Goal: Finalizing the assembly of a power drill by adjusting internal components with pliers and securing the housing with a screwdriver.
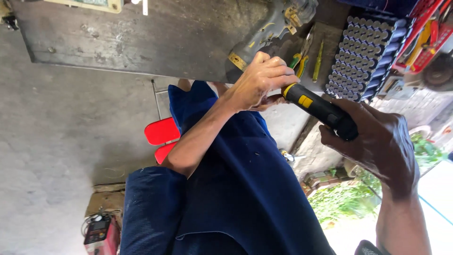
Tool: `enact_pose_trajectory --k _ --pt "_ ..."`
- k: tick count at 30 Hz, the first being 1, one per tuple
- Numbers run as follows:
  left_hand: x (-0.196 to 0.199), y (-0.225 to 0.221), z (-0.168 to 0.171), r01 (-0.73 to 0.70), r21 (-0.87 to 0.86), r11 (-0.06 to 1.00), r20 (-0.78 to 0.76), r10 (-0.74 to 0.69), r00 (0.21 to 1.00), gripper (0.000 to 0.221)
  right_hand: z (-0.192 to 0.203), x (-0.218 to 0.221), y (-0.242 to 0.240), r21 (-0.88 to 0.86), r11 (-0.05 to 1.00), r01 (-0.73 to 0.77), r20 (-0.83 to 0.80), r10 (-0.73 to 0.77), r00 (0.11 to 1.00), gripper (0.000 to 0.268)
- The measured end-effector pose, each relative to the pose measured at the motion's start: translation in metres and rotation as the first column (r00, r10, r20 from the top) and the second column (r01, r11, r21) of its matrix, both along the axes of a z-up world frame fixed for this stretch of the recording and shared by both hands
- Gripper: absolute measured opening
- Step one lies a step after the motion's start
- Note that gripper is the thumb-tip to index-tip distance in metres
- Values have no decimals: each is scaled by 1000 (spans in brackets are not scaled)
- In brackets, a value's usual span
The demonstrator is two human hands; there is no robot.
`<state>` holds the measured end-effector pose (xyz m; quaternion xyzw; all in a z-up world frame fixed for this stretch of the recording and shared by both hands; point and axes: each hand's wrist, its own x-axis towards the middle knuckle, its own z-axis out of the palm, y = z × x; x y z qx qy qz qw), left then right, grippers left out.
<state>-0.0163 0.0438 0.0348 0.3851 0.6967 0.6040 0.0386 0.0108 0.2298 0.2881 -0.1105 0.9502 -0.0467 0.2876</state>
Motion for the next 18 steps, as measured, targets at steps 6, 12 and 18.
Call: enact_pose_trajectory --k 6,12,18 --pt "19 5 -6 -162 37 986 18 161 987 57 -1 3 -5 -3 998 67 10 -67 998 45" --pt "16 6 -10 -73 38 997 58 70 996 48 -1 8 -5 -20 990 137 11 -137 991 43" --pt "7 5 -10 22 89 996 89 -30 996 44 -2 6 -7 -36 991 133 -7 -133 991 38"
